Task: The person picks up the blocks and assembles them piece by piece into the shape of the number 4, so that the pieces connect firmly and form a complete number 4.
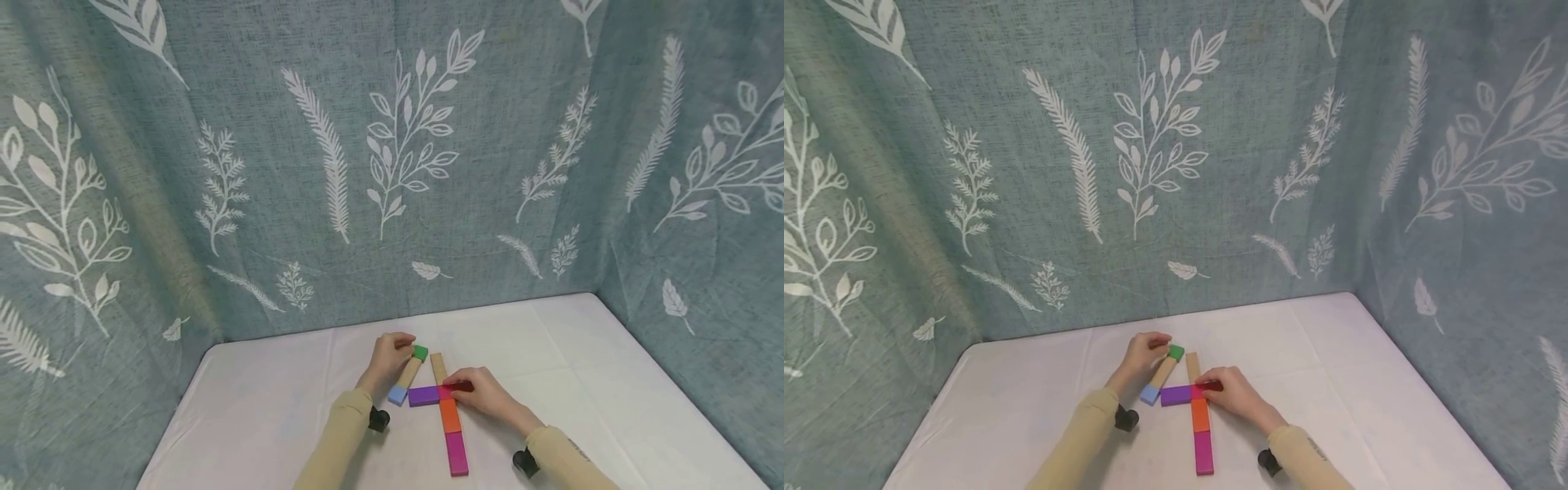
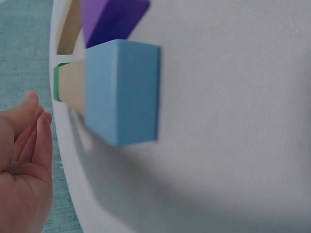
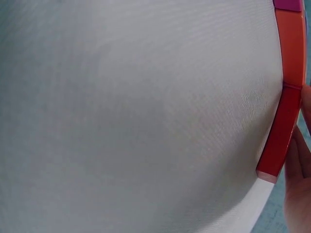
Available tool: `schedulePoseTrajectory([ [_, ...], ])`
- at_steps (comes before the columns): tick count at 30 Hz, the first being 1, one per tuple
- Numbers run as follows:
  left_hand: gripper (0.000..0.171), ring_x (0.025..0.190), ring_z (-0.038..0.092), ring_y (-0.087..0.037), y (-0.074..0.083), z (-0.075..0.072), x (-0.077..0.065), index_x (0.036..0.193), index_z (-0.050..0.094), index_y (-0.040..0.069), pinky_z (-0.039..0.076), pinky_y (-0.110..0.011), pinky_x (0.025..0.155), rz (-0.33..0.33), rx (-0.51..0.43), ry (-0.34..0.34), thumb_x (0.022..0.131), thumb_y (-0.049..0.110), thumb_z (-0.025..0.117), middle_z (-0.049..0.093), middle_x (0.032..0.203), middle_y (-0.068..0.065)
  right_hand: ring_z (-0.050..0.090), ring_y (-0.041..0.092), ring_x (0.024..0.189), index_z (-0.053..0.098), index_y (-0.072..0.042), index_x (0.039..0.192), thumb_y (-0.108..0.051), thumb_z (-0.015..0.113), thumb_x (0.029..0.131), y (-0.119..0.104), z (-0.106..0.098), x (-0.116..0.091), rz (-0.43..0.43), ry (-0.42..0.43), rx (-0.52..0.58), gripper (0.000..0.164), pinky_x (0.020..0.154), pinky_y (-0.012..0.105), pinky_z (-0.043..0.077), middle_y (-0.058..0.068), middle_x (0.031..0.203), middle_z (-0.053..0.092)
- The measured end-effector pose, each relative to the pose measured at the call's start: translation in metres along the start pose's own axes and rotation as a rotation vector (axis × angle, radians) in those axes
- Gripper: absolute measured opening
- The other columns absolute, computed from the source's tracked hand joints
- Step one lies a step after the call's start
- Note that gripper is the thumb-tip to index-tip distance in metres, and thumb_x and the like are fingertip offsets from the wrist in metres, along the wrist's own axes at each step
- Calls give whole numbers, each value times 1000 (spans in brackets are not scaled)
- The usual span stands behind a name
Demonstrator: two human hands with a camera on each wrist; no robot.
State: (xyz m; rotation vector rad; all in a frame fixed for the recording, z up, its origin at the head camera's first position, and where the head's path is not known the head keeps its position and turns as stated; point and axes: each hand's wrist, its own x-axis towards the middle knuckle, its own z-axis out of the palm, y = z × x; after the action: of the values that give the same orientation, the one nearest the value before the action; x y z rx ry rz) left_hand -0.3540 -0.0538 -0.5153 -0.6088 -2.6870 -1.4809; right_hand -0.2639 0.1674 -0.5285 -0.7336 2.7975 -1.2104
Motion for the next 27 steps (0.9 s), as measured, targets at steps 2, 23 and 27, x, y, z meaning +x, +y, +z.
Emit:
schedulePoseTrajectory([
  [2,21,98,66,-35,1,-4,1,106,66,-9,54,-38,86,17,-19,17,87,-3,62,68,104,-25,64,16,94,71,-8,108,-10,67,86,0,-1,1,7,-4,1,22,82,23,53,3,104,72],
  [23,47,127,48,-37,13,-61,-16,131,53,0,42,-46,103,-36,-74,133,89,17,65,54,135,-18,64,28,103,68,-5,112,-10,64,89,1,-15,1,88,24,118,24,86,34,55,10,110,69],
  [27,49,130,46,-34,14,-71,-21,134,52,3,41,-46,105,-41,-93,136,89,19,65,53,138,-16,60,33,112,67,-5,114,-10,64,89,-1,-21,3,128,68,141,26,93,46,50,11,114,68],
])
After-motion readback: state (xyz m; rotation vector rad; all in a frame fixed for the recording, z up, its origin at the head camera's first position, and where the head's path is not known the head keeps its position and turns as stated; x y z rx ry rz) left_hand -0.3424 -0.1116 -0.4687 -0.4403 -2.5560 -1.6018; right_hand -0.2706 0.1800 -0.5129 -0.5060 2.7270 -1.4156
